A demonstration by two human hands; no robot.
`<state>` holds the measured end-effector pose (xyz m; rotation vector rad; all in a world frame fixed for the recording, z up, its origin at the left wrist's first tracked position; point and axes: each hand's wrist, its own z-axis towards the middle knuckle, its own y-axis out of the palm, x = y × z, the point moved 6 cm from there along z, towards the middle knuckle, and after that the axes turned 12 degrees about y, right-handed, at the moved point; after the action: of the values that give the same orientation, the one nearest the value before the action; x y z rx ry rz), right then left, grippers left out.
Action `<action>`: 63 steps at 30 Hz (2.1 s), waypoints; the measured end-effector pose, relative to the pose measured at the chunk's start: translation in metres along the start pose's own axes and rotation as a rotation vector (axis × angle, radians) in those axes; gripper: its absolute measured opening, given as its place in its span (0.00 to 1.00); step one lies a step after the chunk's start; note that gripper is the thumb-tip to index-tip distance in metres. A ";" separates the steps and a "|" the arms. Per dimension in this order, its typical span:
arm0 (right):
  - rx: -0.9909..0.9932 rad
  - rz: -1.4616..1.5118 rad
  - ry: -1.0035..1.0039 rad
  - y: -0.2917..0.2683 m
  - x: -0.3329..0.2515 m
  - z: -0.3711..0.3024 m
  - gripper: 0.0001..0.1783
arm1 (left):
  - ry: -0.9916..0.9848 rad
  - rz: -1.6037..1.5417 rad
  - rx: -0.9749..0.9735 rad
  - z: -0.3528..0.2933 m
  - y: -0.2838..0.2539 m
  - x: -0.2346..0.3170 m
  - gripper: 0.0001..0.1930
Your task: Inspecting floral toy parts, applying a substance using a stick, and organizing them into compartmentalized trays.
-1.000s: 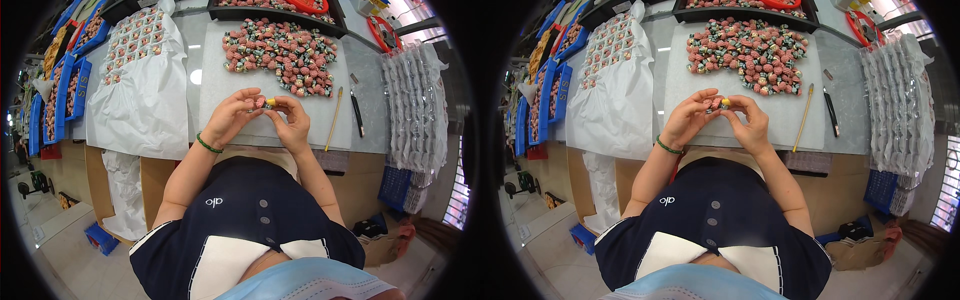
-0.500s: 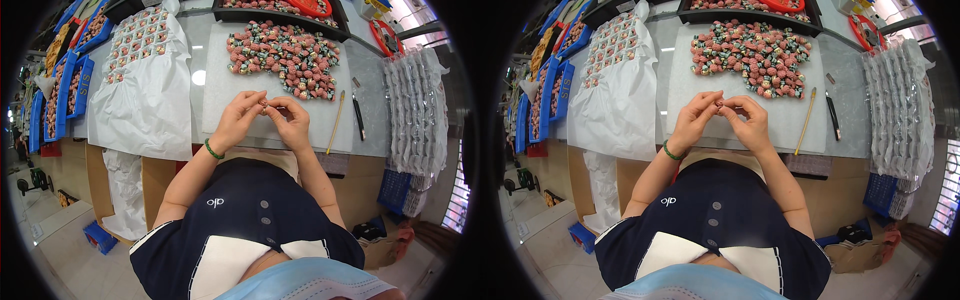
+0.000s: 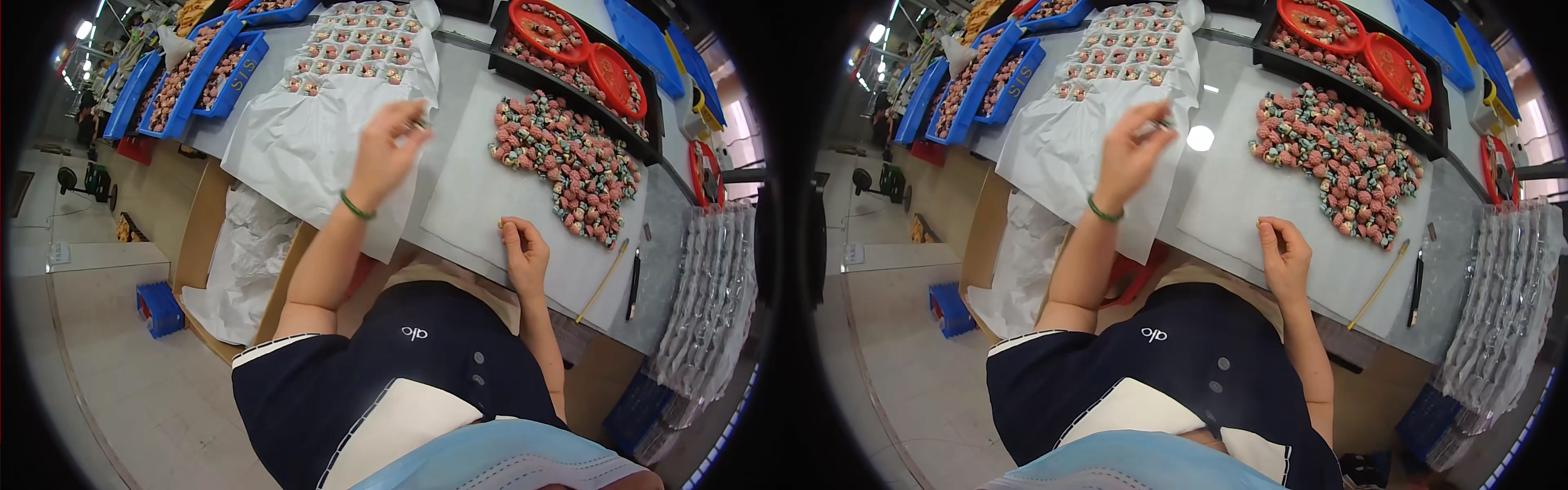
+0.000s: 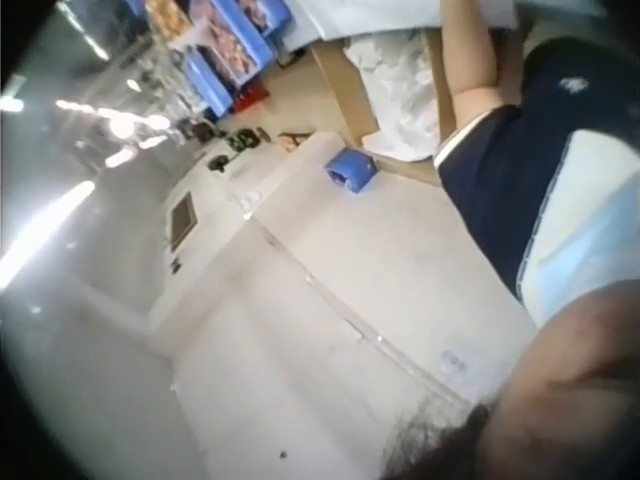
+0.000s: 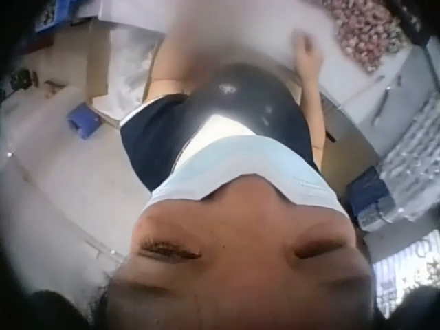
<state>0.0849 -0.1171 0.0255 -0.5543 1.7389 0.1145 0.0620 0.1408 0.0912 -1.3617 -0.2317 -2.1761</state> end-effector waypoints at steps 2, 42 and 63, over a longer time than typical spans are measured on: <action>-0.010 0.001 0.001 0.001 -0.004 -0.001 0.10 | 0.066 0.409 0.106 0.026 -0.056 -0.027 0.19; 0.205 -0.330 -0.301 -0.132 -0.043 0.020 0.17 | -0.056 -0.135 -0.259 -0.077 0.190 0.049 0.12; 0.111 -1.063 -0.444 -0.068 -0.087 0.179 0.28 | -0.203 -0.273 -0.259 -0.084 0.216 0.028 0.11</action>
<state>0.2863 -0.0850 0.0780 -1.1925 0.8542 -0.5646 0.1042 -0.0846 0.0454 -1.7913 -0.2282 -2.3515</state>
